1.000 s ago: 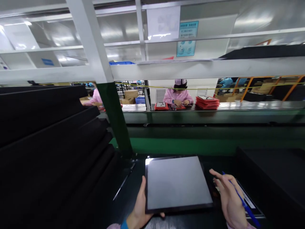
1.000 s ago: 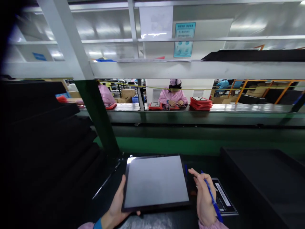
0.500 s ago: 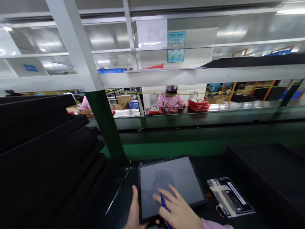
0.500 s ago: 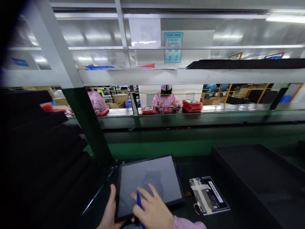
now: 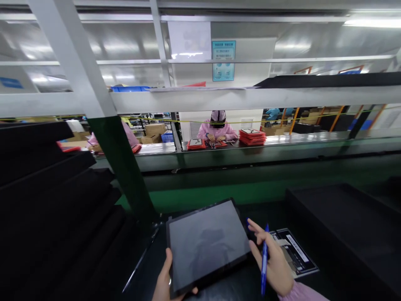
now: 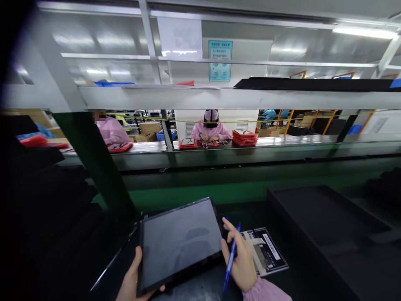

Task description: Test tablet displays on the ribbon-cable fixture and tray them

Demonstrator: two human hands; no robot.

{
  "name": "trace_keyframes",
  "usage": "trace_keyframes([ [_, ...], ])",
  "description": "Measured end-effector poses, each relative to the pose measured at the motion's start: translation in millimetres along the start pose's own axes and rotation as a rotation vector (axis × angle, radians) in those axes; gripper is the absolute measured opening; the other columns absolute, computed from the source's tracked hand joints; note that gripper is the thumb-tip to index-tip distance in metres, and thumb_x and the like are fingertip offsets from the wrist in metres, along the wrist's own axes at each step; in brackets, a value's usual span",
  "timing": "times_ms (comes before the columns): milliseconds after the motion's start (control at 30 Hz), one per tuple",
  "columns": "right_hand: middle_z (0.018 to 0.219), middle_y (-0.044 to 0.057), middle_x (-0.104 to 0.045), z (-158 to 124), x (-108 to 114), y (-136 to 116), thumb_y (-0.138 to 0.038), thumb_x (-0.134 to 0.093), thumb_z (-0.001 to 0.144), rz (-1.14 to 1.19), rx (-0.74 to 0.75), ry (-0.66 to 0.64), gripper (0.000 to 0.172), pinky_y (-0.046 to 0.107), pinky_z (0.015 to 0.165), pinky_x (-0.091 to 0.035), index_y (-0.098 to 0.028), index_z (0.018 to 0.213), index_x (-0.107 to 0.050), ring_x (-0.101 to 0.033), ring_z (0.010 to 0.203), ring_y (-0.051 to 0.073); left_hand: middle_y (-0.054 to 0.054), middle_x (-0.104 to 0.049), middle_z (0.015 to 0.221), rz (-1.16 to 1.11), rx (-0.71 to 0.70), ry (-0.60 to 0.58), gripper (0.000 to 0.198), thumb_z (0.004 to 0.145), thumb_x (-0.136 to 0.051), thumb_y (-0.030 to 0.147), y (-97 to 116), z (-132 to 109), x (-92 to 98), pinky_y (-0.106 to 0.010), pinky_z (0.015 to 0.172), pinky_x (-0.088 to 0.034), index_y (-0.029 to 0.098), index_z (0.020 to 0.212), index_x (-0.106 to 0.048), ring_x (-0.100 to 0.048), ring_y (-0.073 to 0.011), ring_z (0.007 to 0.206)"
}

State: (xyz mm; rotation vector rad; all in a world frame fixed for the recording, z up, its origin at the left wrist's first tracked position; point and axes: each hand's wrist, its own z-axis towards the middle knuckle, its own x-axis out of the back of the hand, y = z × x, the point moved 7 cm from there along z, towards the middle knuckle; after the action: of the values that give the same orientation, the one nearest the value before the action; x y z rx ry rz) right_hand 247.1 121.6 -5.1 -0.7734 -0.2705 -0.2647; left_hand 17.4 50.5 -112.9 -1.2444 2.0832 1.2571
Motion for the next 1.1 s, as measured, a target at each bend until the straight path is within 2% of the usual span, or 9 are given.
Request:
trace_keyframes([
  [100, 0.104, 0.015, -0.071, -1.3, -3.9, 18.9, -0.038, -0.063, 0.077, 0.246, -0.294, -0.073, 0.027, 0.033, 0.068, -0.057, -0.024, 0.065, -0.043, -0.069, 0.092, 0.025, -0.004, -0.069, 0.054, 0.019, -0.001, -0.034, 0.031, 0.086, -0.055, 0.04, -2.2, 7.7, 11.3, -0.03, 0.04, -0.051, 0.014, 0.073, -0.065, -0.064, -0.0215, 0.042],
  [167, 0.089, 0.012, -0.072, -2.2, -6.1, 21.1, -0.042, -0.064, 0.076, 0.303, -0.349, -0.108, 0.031, 0.032, 0.07, -0.056, -0.024, 0.064, -0.042, -0.066, 0.101, 0.027, -0.004, -0.07, 0.055, 0.035, -0.007, -0.037, 0.029, 0.084, -0.058, 0.04, -2.8, 13.5, 20.8, -0.03, 0.04, -0.051, 0.014, 0.073, -0.066, -0.065, -0.0224, 0.044],
  [300, 0.06, 0.002, -0.059, -2.1, -5.6, 18.7, -0.046, -0.065, 0.074, 0.283, -0.318, -0.103, 0.034, 0.034, 0.077, -0.054, -0.024, 0.063, -0.043, -0.061, 0.111, 0.029, -0.008, -0.072, 0.058, 0.121, -0.024, -0.037, 0.033, 0.077, -0.067, 0.043, -1.4, 23.3, 38.9, -0.031, 0.045, -0.054, 0.011, 0.072, -0.067, -0.066, -0.0239, 0.046],
  [367, 0.06, 0.002, -0.058, -2.0, -4.9, 17.4, -0.047, -0.065, 0.075, 0.263, -0.295, -0.093, 0.034, 0.034, 0.077, -0.054, -0.024, 0.063, -0.044, -0.062, 0.108, 0.029, -0.011, -0.072, 0.06, 0.148, 0.007, -0.068, 0.038, 0.077, -0.066, 0.047, -3.1, 25.5, 42.3, -0.033, 0.049, -0.055, 0.009, 0.073, -0.067, -0.067, -0.0252, 0.048],
  [533, 0.055, -0.001, -0.054, -0.1, -2.1, 12.9, -0.047, -0.064, 0.076, 0.239, -0.246, -0.08, 0.035, 0.034, 0.075, -0.055, -0.024, 0.061, -0.041, -0.066, 0.101, 0.029, -0.007, -0.073, 0.063, 0.085, 0.037, -0.07, 0.037, 0.08, -0.064, 0.043, -5.1, 25.5, 44.6, -0.033, 0.048, -0.055, 0.011, 0.099, -0.065, -0.068, -0.0247, 0.051],
  [767, 0.052, -0.003, -0.05, -3.1, -6.5, 17.4, -0.045, -0.068, 0.071, 0.243, -0.307, -0.086, 0.037, 0.036, 0.077, -0.054, -0.024, 0.058, -0.04, -0.065, 0.103, 0.032, -0.006, -0.075, 0.068, 0.112, -0.067, -0.077, 0.031, 0.069, -0.074, 0.044, 2.5, 28.0, 44.7, -0.033, 0.045, -0.054, 0.016, 0.083, -0.07, -0.067, -0.0252, 0.054],
  [867, 0.055, -0.001, -0.058, -1.4, -4.1, 19.4, -0.043, -0.069, 0.071, 0.286, -0.329, -0.098, 0.037, 0.038, 0.078, -0.054, -0.025, 0.059, -0.039, -0.064, 0.104, 0.032, -0.007, -0.076, 0.071, 0.085, -0.058, -0.096, 0.033, 0.066, -0.077, 0.042, 2.7, 20.6, 34.5, -0.034, 0.043, -0.054, 0.015, 0.083, -0.071, -0.068, -0.0277, 0.058],
  [1000, 0.08, 0.009, -0.073, 3.2, 27.0, 36.4, -0.047, -0.069, 0.07, 0.259, -0.37, 0.021, 0.041, 0.04, 0.072, -0.056, -0.023, 0.057, -0.038, -0.07, 0.085, 0.029, -0.005, -0.075, 0.067, 0.037, -0.048, -0.083, 0.026, 0.067, -0.078, 0.037, 2.2, 5.9, 18.4, -0.033, 0.042, -0.053, 0.014, 0.078, -0.071, -0.068, -0.0264, 0.057],
  [1100, 0.076, 0.009, -0.073, 0.8, 61.0, 58.6, -0.046, -0.07, 0.068, 0.051, -0.349, 0.138, 0.038, 0.038, 0.066, -0.056, -0.023, 0.056, -0.042, -0.07, 0.074, 0.027, -0.006, -0.075, 0.066, 0.044, -0.046, -0.091, 0.028, 0.065, -0.079, 0.039, 3.4, 3.7, 18.4, -0.033, 0.044, -0.054, 0.015, 0.076, -0.071, -0.069, -0.0266, 0.057],
])
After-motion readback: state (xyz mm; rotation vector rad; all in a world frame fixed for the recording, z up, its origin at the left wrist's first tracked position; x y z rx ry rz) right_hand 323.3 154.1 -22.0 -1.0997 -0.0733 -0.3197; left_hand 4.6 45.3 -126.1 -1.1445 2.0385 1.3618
